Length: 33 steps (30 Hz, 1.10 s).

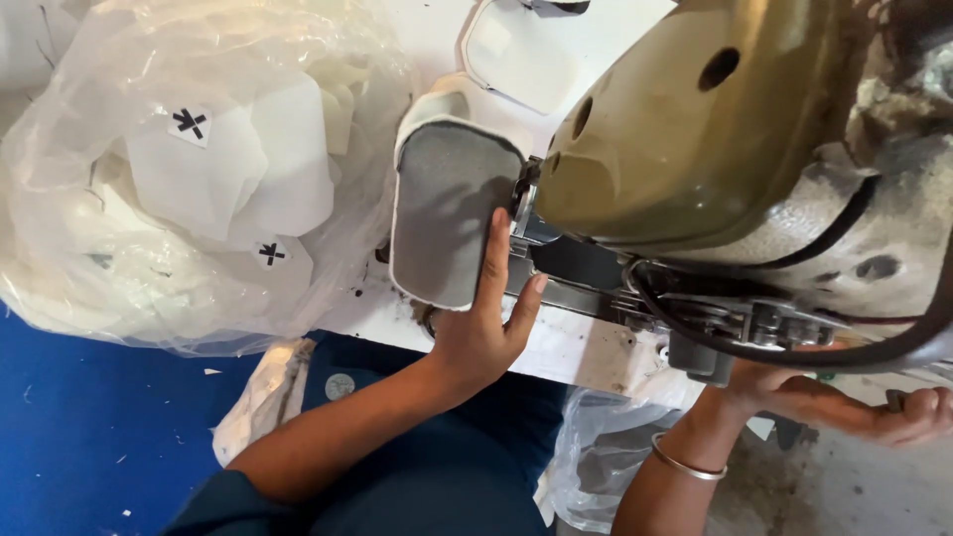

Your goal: The person sews or processes shoe components using an industrial sewing machine.

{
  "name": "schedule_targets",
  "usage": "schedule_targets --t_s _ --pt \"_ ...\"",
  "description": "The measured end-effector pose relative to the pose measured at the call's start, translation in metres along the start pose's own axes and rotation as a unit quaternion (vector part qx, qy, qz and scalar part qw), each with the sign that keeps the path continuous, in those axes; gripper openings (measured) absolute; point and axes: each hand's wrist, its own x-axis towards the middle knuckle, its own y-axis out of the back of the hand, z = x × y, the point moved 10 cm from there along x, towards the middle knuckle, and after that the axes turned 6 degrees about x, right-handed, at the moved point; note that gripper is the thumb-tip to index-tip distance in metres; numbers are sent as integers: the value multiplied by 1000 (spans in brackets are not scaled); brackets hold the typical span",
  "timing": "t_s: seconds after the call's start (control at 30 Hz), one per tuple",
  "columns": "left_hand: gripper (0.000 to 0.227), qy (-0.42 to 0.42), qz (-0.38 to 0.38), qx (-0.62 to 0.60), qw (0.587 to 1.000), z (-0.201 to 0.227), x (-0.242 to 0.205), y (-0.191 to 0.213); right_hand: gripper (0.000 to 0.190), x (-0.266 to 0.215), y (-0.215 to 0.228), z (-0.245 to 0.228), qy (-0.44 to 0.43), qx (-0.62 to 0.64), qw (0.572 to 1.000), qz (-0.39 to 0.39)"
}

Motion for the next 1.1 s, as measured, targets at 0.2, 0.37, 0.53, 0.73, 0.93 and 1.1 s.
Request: schedule_targets --t_s 0.2,0.37,0.53,0.73,0.93,1.1 --pt "51 78 -11 -165 983 -32 19 2 61 -30 0 -18 -27 -48 998 17" --pt "30 80 -30 -214 973 -65 31 5 51 2 19 -21 -78 16 997 16" --pt "43 19 12 -62 998 -42 2 33 64 -24 -45 -86 -148 319 931 -99" --pt "41 135 -76 -96 983 -70 -84 16 45 -105 -111 -118 -290 117 838 -447" --pt "32 116 -155 -148 970 -43 -103 2 63 -97 -58 -122 -312 59 876 -364" --pt "30 63 -183 -232 953 3 -84 -1 40 -174 -30 -140 -486 414 680 -360"
